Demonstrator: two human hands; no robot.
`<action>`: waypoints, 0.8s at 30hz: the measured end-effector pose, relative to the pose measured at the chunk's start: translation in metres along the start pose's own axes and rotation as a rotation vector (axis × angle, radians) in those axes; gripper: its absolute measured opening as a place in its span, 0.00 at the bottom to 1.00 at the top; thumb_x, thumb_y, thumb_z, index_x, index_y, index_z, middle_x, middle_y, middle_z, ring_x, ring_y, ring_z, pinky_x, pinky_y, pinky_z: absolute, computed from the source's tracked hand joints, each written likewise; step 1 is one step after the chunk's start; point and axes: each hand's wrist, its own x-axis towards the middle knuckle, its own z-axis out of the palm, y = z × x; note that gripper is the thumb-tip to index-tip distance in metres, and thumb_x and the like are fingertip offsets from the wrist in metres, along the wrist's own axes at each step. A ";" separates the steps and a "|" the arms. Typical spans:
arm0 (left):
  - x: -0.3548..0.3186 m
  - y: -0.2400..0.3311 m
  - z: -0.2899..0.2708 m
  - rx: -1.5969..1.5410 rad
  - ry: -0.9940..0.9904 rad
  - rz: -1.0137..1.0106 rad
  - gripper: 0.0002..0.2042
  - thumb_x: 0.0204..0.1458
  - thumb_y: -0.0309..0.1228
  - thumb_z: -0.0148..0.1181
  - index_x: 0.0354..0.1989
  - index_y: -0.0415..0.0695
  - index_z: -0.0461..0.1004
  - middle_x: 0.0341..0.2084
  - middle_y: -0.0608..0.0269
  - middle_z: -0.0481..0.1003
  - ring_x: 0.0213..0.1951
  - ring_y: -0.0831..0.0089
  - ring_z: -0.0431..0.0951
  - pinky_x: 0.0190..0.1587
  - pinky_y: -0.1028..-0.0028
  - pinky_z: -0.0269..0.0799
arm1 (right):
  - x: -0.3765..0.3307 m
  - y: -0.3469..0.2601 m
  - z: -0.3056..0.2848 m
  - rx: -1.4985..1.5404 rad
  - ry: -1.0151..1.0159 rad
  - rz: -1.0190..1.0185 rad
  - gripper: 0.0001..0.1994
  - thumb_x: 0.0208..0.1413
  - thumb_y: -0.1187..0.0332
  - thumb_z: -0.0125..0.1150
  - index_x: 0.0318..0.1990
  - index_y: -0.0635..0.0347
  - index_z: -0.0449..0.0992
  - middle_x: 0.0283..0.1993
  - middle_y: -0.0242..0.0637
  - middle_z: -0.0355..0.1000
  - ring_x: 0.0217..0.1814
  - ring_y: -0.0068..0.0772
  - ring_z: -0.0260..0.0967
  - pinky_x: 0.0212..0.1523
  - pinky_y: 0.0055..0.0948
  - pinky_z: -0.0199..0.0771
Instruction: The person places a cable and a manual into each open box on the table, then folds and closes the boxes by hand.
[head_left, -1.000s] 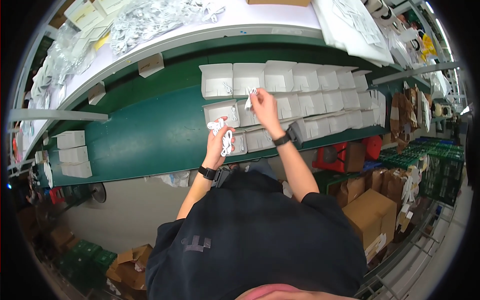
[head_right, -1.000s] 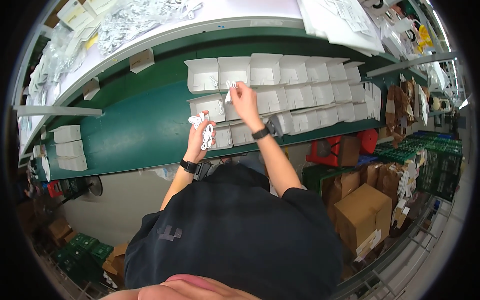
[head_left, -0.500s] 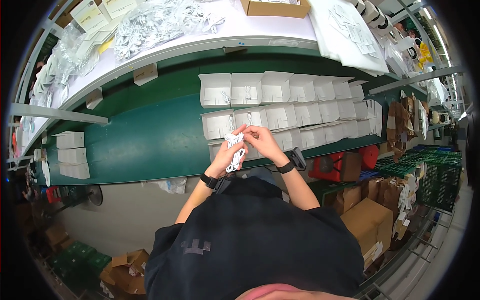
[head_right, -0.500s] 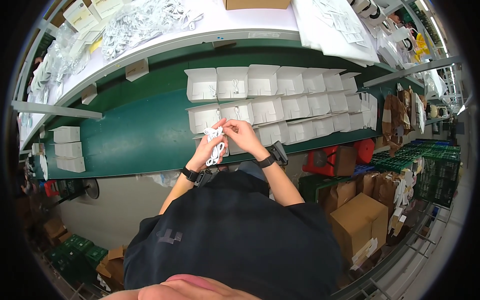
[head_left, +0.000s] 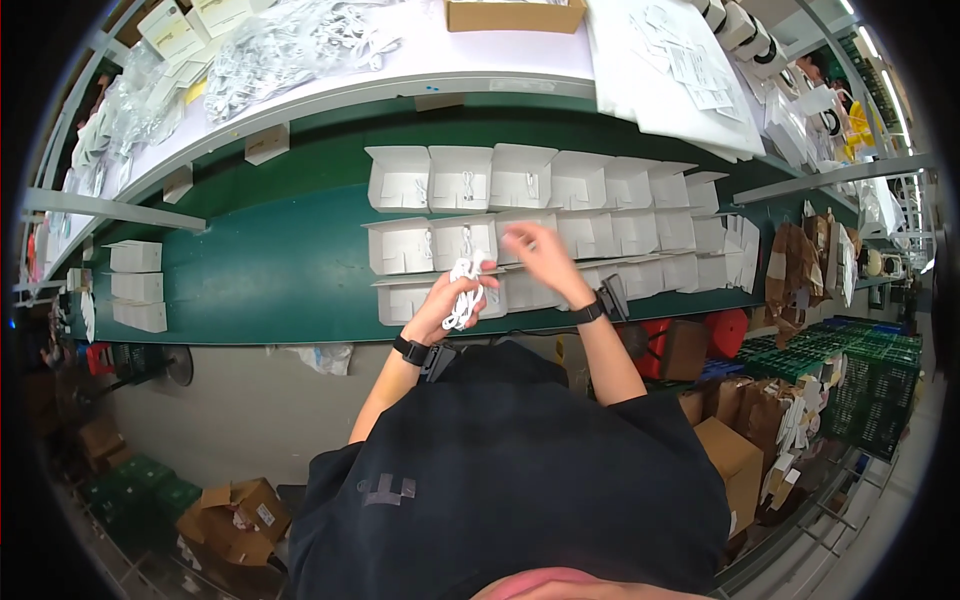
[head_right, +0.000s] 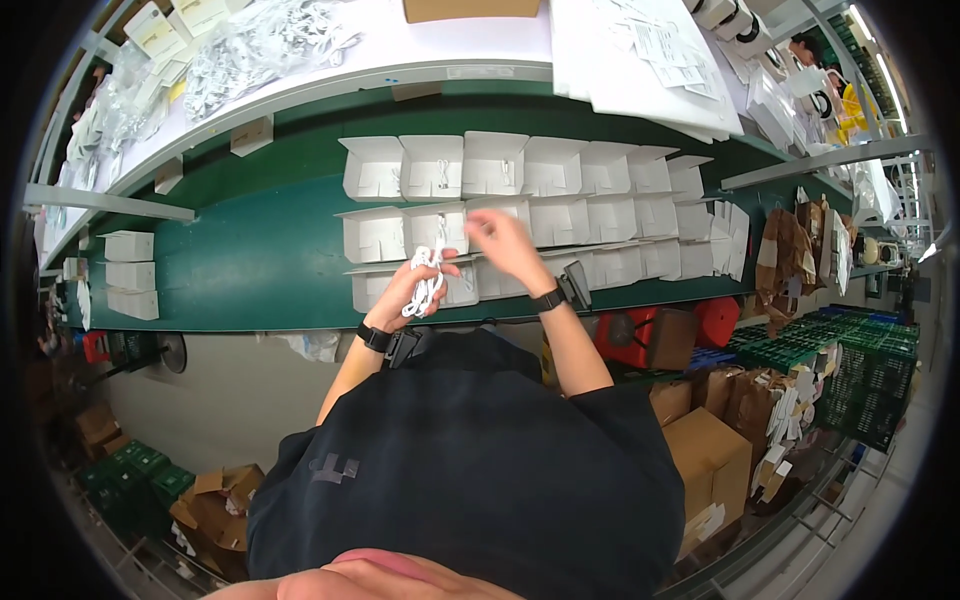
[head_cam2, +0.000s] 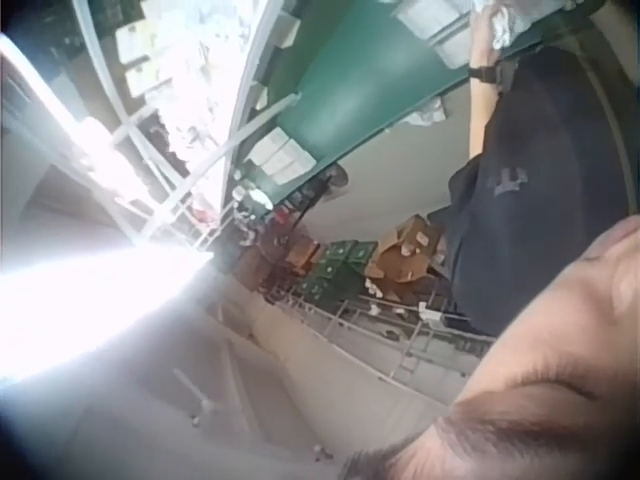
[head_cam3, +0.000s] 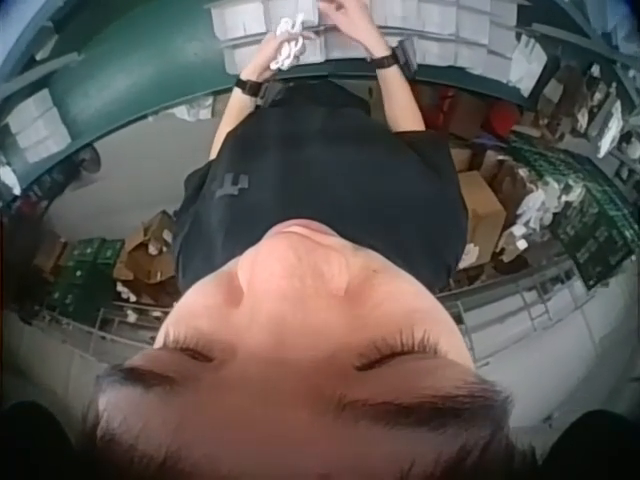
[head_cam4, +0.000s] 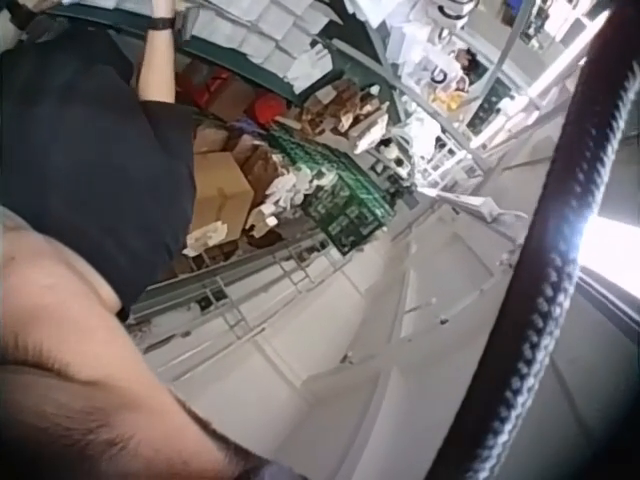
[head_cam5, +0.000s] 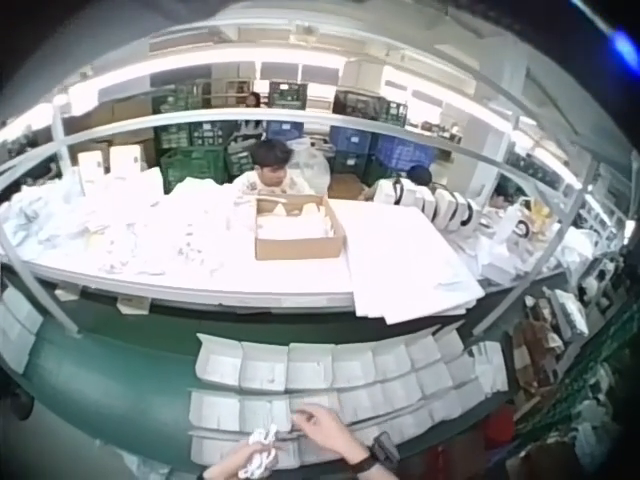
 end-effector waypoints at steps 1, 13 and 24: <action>0.005 -0.009 -0.002 0.014 -0.060 -0.077 0.20 0.65 0.29 0.50 0.65 0.40 0.67 0.38 0.60 0.77 0.27 0.76 0.75 0.19 0.76 0.72 | -0.012 -0.003 0.005 0.280 -0.193 0.085 0.12 0.64 0.66 0.65 0.47 0.68 0.81 0.35 0.43 0.83 0.35 0.30 0.83 0.38 0.32 0.79; 0.053 -0.093 0.012 -0.280 0.094 -0.024 0.21 0.66 0.30 0.51 0.66 0.38 0.67 0.49 0.55 0.78 0.40 0.71 0.78 0.39 0.70 0.79 | 0.009 0.059 -0.032 -0.481 0.411 -0.355 0.12 0.66 0.65 0.66 0.47 0.66 0.80 0.26 0.35 0.77 0.26 0.24 0.74 0.30 0.26 0.72; 0.060 -0.107 0.052 -0.391 0.272 0.174 0.25 0.66 0.24 0.50 0.72 0.41 0.59 0.66 0.48 0.69 0.68 0.57 0.70 0.71 0.60 0.68 | -0.088 0.049 -0.018 0.509 -0.184 0.369 0.12 0.65 0.68 0.66 0.51 0.65 0.76 0.25 0.35 0.77 0.26 0.26 0.75 0.27 0.27 0.76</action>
